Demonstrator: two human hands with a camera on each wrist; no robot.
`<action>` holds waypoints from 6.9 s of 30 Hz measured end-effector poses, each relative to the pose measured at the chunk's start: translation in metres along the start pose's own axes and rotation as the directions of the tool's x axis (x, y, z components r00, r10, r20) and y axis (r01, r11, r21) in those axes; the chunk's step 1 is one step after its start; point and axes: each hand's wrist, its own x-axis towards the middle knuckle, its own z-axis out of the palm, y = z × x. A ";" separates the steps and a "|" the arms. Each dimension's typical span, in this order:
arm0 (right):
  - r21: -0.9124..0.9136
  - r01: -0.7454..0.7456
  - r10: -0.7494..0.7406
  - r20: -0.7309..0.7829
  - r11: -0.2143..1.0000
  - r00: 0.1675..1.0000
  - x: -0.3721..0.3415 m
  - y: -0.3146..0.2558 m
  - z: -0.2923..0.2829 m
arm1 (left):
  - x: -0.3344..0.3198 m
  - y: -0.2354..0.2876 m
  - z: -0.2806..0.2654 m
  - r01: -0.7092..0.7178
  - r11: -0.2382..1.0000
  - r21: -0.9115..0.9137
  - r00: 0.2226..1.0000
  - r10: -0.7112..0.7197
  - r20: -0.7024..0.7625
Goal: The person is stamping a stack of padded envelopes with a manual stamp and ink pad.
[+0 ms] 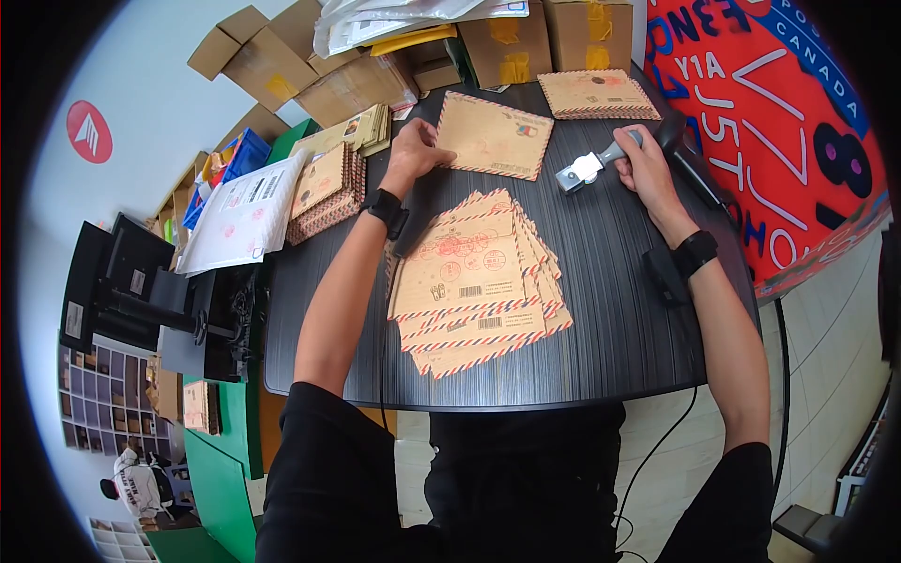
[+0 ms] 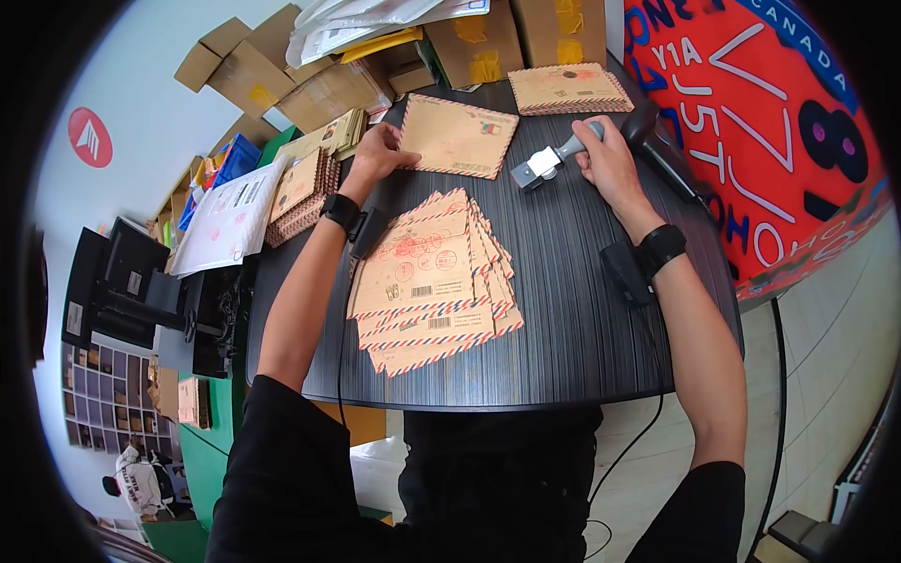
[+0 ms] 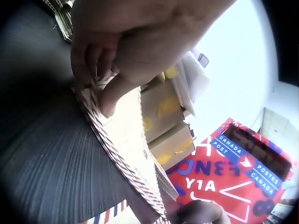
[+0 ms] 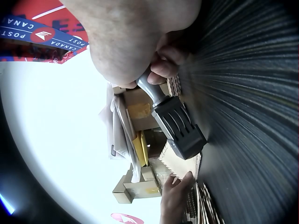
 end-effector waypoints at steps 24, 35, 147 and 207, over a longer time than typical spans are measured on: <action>-0.016 -0.029 0.029 -0.011 0.999 1.000 -0.002 -0.002 -0.001 | -0.071 0.016 -0.081 0.240 0.751 -0.615 0.961 -0.093 0.262; -0.055 0.015 -0.014 0.024 0.998 1.000 -0.008 -0.007 0.003 | -0.144 -0.020 -0.096 -0.052 0.767 -0.640 0.775 0.435 0.458; 0.050 -0.069 0.068 0.023 0.996 0.997 -0.007 -0.016 0.019 | -0.093 -0.027 -0.068 -0.002 0.921 -0.389 0.940 0.134 0.313; -0.294 0.452 -0.450 0.081 0.842 0.890 -0.045 -0.082 0.082 | -0.137 -0.033 -0.083 -0.131 0.806 -0.577 0.813 0.421 0.402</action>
